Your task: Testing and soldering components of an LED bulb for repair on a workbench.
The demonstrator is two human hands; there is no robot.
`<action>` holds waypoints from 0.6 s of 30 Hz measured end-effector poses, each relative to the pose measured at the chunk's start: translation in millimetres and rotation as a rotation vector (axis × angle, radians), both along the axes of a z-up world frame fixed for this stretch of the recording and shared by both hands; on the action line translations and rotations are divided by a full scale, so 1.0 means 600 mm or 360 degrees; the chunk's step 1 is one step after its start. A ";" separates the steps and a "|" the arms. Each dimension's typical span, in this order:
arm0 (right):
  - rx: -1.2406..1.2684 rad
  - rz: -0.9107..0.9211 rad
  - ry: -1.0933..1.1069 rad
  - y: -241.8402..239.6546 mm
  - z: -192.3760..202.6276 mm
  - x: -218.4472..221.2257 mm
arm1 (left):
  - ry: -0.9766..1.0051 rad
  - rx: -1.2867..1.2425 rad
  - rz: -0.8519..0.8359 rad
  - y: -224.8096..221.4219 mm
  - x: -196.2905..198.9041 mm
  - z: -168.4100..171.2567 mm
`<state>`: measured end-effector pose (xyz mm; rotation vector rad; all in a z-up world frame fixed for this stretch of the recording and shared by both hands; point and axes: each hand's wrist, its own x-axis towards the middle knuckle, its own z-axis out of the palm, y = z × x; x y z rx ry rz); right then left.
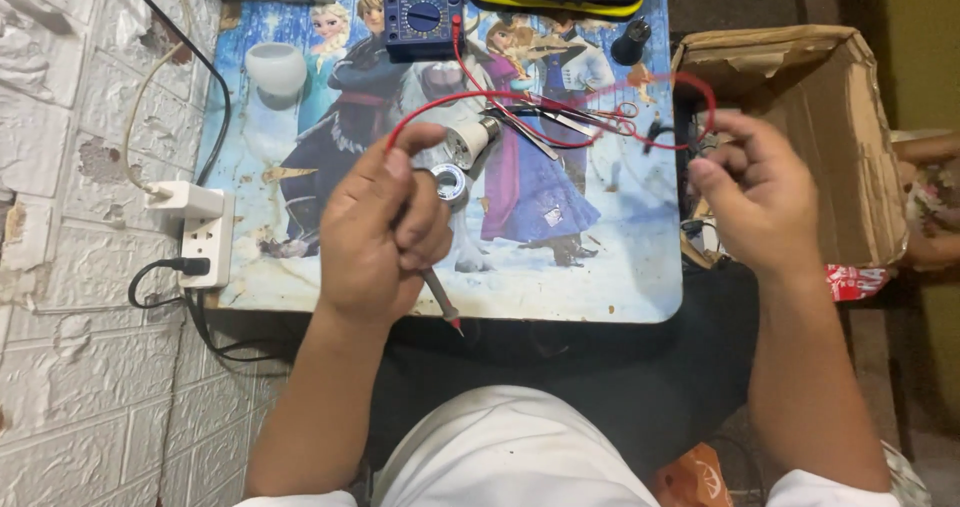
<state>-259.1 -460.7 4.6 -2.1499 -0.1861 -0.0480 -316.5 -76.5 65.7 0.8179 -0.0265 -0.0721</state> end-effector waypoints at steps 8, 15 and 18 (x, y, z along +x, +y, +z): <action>0.0155 0.0324 -0.0133 0.078 0.143 -0.049 | 0.0018 0.0880 -0.0724 -0.161 0.001 -0.014; -0.0470 0.0324 -0.0184 0.041 0.104 -0.062 | -0.0085 0.0252 -0.0339 -0.203 0.006 -0.017; -0.0341 0.0360 -0.0063 -0.031 -0.011 -0.037 | -0.0031 0.0138 -0.0453 -0.181 0.000 -0.001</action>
